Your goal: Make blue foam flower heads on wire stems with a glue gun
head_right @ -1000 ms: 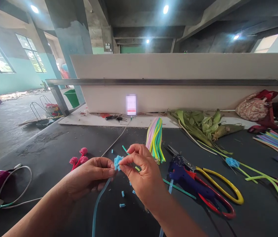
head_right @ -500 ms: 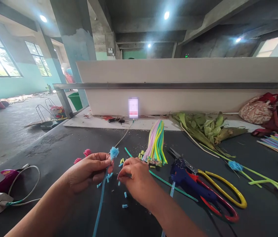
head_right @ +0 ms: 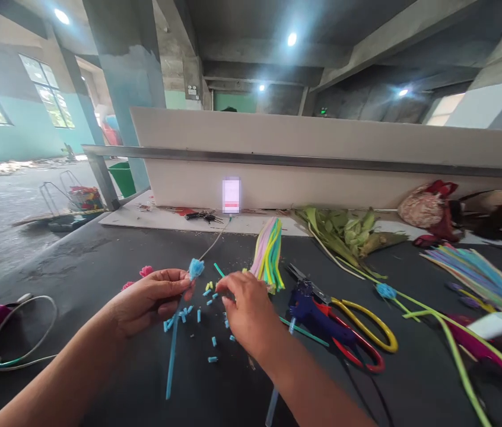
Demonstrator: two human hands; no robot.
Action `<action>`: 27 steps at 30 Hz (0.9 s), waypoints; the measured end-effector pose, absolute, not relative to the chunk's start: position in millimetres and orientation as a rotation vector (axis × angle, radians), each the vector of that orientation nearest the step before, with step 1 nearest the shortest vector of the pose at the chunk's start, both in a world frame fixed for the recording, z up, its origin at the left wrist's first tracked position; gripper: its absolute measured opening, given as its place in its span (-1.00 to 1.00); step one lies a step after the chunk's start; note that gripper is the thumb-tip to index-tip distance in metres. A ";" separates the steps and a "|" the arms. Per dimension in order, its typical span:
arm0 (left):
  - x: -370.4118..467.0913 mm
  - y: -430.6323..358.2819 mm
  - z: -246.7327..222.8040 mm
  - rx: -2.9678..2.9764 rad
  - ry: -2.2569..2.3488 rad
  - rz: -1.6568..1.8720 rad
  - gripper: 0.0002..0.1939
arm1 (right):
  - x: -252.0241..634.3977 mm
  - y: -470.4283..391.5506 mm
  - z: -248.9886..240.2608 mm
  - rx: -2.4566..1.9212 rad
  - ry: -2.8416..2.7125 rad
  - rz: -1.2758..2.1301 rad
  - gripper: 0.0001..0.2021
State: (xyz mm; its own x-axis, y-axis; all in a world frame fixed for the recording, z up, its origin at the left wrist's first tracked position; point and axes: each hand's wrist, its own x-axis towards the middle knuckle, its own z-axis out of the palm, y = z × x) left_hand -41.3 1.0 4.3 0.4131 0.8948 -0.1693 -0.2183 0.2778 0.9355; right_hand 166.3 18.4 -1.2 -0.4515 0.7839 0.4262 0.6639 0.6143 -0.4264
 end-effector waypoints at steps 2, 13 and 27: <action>-42.3 2.3 3.6 0.994 0.843 0.882 -0.76 | 191.1 15.4 8.6 -1.163 -2.123 0.166 -0.81; -39.8 0.1 1.7 0.976 0.872 0.865 -0.80 | 314.8 4.0 -53.8 -1.826 -2.191 -0.359 -0.43; -34.0 -0.2 1.0 0.962 0.840 0.872 -0.80 | 320.1 15.3 -5.2 -1.839 -1.800 -0.112 -0.46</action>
